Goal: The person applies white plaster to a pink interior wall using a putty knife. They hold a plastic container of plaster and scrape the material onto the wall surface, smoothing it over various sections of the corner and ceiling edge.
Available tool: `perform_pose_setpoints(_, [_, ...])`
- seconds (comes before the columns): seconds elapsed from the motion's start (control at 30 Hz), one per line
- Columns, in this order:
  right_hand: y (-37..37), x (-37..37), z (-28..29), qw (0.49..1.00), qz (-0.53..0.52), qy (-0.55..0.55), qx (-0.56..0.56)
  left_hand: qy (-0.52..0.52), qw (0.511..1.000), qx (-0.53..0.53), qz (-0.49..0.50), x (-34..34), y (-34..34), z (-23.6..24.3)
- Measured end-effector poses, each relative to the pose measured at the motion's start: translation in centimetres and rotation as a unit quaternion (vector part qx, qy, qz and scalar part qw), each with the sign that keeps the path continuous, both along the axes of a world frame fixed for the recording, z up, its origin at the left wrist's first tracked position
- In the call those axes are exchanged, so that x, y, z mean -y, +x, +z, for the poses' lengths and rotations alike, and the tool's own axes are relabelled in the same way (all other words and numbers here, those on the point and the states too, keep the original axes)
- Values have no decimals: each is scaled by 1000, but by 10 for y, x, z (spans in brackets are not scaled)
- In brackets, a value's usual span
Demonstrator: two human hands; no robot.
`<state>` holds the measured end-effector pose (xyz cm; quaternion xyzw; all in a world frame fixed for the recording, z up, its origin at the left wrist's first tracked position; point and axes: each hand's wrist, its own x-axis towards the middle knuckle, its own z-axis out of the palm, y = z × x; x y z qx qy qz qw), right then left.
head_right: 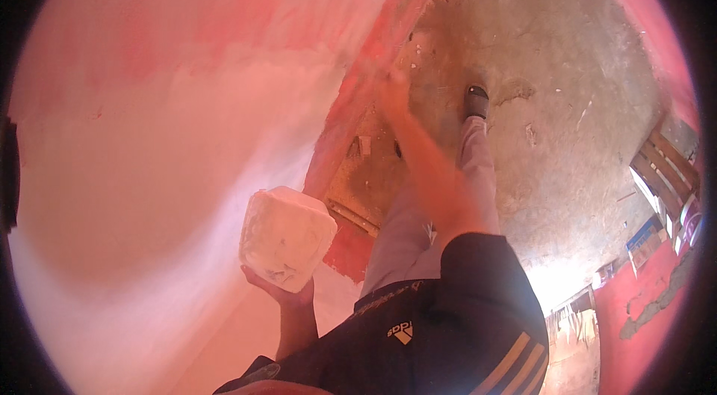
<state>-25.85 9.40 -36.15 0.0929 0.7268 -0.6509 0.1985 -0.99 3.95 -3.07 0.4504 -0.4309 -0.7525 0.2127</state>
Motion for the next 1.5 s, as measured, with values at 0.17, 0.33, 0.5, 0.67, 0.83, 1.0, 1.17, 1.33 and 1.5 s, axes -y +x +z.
perform_pose_setpoints(0.17, [-109, 6, 8, 980, -174, -77, -52, -4, 998, -32, -51, -6, -9, -4])
perform_pose_setpoints(0.33, [59, 50, 9, 978, -17, -192, 78, -21, 999, 20, -12, -19, -44, 7])
perform_pose_setpoints(0.5, [24, 16, -23, 955, -93, -228, 166, -98, 993, 54, -44, -17, -47, 10])
perform_pose_setpoints(0.67, [-226, -47, -39, 953, -261, 15, -155, -93, 989, 115, -19, -21, -39, 9])
perform_pose_setpoints(0.83, [-233, -29, -60, 982, -153, -10, -114, -92, 987, 133, -14, -29, -57, 7])
perform_pose_setpoints(1.0, [-48, 8, -28, 993, 1, -120, -23, -89, 992, 75, -50, -32, -90, 21])
perform_pose_setpoints(1.17, [-88, -43, -53, 993, 24, -109, -38, -122, 985, 117, -25, -40, -106, 20])
perform_pose_setpoints(1.33, [-321, -137, -107, 910, 95, 190, -355, -244, 948, 182, -90, -74, -177, 27])
perform_pose_setpoints(1.5, [-456, -145, -83, 957, -218, -16, -192, -106, 979, 176, -6, -63, -156, 31])
